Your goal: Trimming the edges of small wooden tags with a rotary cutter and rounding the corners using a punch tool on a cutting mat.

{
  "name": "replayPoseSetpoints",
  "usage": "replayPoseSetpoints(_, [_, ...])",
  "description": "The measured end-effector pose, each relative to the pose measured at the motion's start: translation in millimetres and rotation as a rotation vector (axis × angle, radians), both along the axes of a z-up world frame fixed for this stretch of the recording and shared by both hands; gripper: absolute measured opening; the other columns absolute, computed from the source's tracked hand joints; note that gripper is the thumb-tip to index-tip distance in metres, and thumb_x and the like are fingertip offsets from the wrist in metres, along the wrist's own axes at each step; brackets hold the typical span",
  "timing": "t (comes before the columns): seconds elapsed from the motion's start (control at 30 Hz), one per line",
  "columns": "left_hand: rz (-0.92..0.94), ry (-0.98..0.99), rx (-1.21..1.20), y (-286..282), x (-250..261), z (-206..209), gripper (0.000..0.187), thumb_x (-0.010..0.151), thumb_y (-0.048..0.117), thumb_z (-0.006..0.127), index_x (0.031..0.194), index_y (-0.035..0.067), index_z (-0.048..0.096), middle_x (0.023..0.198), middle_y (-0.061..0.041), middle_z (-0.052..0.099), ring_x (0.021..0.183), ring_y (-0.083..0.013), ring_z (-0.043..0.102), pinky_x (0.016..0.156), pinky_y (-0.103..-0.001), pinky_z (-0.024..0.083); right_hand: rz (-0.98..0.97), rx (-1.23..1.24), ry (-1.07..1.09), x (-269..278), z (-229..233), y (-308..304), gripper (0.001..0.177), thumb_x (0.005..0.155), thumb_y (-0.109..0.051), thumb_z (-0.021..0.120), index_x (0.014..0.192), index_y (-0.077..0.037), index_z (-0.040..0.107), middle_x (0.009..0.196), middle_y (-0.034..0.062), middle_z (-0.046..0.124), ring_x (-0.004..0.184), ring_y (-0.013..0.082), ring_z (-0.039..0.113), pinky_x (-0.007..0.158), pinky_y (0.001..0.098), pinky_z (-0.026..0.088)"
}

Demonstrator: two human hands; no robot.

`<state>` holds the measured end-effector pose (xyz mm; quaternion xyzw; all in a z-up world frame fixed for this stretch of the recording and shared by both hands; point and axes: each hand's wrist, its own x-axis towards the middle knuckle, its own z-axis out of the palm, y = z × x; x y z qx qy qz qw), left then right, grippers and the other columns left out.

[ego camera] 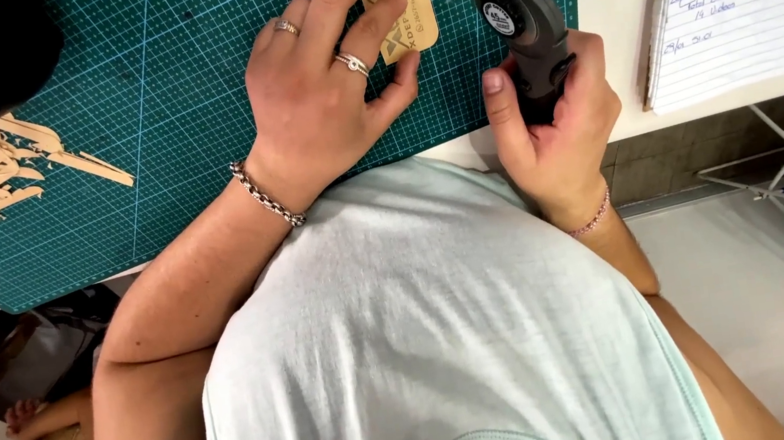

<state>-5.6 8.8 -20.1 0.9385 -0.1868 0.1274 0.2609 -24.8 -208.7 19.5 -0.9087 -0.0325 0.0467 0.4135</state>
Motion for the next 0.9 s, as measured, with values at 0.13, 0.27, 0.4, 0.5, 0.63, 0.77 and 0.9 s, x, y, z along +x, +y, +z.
replayPoseSetpoints(0.13, [-0.010,0.007,-0.002,0.9,-0.3,0.1,0.026,0.097,0.023,0.081,0.117,0.013,0.068,0.130,-0.003,0.056,0.077,-0.0209,0.062,0.063,-0.033,0.051,-0.003,0.003,0.002,1.1,-0.2,0.7,0.031,0.104,-0.026,0.063,0.107,0.000,0.046,0.084,0.0055,0.063,0.069,0.0178,0.057,0.064,0.0308,0.045])
replayPoseSetpoints(0.27, [-0.004,0.004,-0.002,0.6,-0.6,-0.5,0.024,0.097,0.024,0.081,0.116,0.013,0.070,0.130,-0.002,0.056,0.077,-0.0206,0.063,0.063,-0.033,0.050,0.004,0.001,-0.004,1.8,0.2,1.5,0.030,0.104,-0.025,0.063,0.107,0.000,0.046,0.084,0.0059,0.064,0.069,0.0181,0.057,0.064,0.0309,0.046])
replayPoseSetpoints(0.4, [-0.010,-0.003,-0.007,0.8,-0.4,0.7,0.024,0.098,0.023,0.080,0.116,0.013,0.069,0.130,-0.003,0.057,0.076,-0.0207,0.063,0.063,-0.032,0.050,0.008,-0.009,-0.003,2.2,0.2,1.1,0.031,0.104,-0.026,0.062,0.106,0.000,0.046,0.084,0.0057,0.063,0.069,0.0187,0.057,0.065,0.0317,0.045])
replayPoseSetpoints(0.5, [-0.006,0.003,-0.012,0.4,-0.1,1.8,0.022,0.097,0.022,0.080,0.115,0.013,0.069,0.129,-0.003,0.057,0.076,-0.0210,0.063,0.063,-0.033,0.050,0.009,-0.002,-0.007,2.6,-0.4,0.8,0.031,0.105,-0.026,0.063,0.106,0.000,0.046,0.084,0.0053,0.063,0.069,0.0178,0.057,0.064,0.0310,0.045])
replayPoseSetpoints(0.63, [-0.004,0.008,-0.004,0.6,-0.3,1.6,0.023,0.098,0.023,0.080,0.115,0.013,0.070,0.130,-0.003,0.058,0.077,-0.0211,0.064,0.063,-0.034,0.050,0.019,-0.009,-0.005,2.9,1.0,0.8,0.031,0.105,-0.026,0.062,0.106,0.000,0.045,0.085,0.0054,0.064,0.069,0.0188,0.058,0.065,0.0318,0.046])
replayPoseSetpoints(0.77, [-0.008,-0.006,-0.006,1.3,-0.5,0.8,0.022,0.098,0.022,0.080,0.116,0.014,0.070,0.130,-0.004,0.058,0.077,-0.0212,0.065,0.064,-0.033,0.051,0.024,-0.039,0.008,1.6,1.4,0.1,0.033,0.106,-0.031,0.059,0.110,-0.001,0.046,0.087,0.0048,0.062,0.069,0.0194,0.056,0.064,0.0330,0.045])
replayPoseSetpoints(0.9, [-0.011,-0.002,0.000,1.4,0.0,1.7,0.021,0.098,0.023,0.079,0.115,0.014,0.070,0.129,-0.003,0.058,0.076,-0.0196,0.063,0.063,-0.032,0.050,0.018,-0.034,0.015,2.0,1.8,1.4,0.031,0.105,-0.028,0.061,0.109,-0.001,0.046,0.086,0.0045,0.062,0.069,0.0189,0.056,0.064,0.0325,0.045])
